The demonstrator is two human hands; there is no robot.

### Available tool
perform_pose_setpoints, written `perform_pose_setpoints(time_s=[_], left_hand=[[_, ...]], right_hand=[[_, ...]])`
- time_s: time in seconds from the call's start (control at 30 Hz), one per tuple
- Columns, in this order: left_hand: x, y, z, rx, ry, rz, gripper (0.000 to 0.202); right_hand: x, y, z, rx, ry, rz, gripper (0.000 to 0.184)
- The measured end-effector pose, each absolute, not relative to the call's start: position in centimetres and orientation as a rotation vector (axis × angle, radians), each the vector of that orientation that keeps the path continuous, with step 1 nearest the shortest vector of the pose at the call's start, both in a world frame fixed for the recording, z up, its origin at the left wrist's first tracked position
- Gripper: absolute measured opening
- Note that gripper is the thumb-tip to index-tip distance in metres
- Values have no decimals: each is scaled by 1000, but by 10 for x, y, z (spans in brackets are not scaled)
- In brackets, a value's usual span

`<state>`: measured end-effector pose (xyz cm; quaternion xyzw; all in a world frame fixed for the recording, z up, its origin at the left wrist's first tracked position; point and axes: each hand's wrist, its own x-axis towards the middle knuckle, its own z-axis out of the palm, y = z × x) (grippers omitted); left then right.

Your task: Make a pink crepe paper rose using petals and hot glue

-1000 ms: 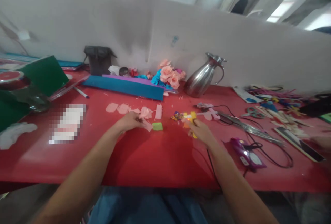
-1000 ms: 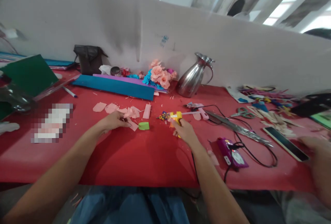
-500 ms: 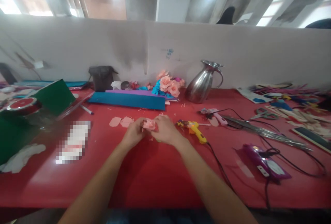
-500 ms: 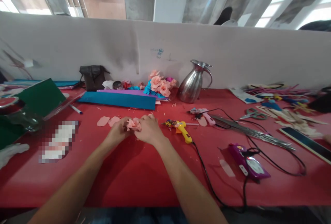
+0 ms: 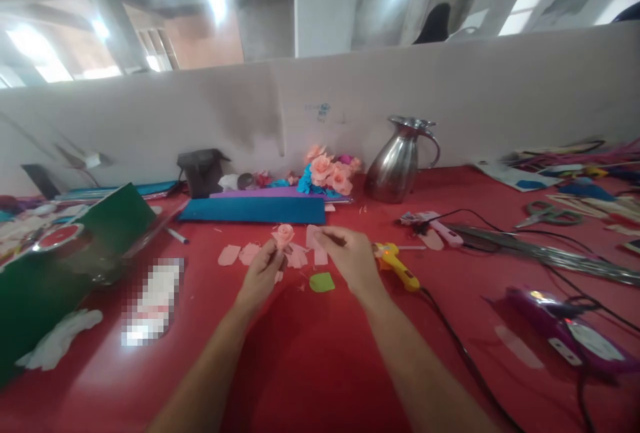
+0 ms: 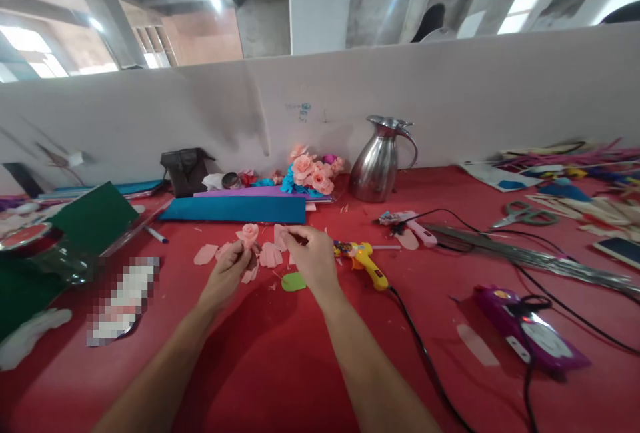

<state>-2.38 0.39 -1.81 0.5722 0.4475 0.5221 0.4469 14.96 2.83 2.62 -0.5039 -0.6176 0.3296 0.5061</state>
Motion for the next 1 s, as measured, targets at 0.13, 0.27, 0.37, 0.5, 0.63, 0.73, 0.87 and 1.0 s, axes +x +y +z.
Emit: perform_pose_setpoints(time_s=[0.13,0.27,0.37,0.5,0.63,0.73,0.87,1.0], left_hand=[[-19,7,-27,1369,1064,1363,23],[-16,6,-31,1322,1023,1369,20],[-16,5,-30,1314,1026,1361,19],[-16,7,-32,1151,1068,1418,19],[-16,9,-35,1007,1051,1431,16],[-14,9,-35,949,1009,1440,16],[-10,8,-35,934,1032,1443,20],[-9,7,-35,952,1048,1442,18]], right_hand=[[145,26,22,-1090,-1242,1005,30],[144,24,24,-1025,-1121,1077,25],[144,21,25,-1023,-1124,1081,23],[140,19,22,-1009,-1151,1110,26],[136,18,19,-1035,-1153,1121,26],[134,18,19,-1061,-1143,1113,27],[131,16,19,-1077,-1102,1108,28],[127,15,15,-1055,-1070,1092,29]])
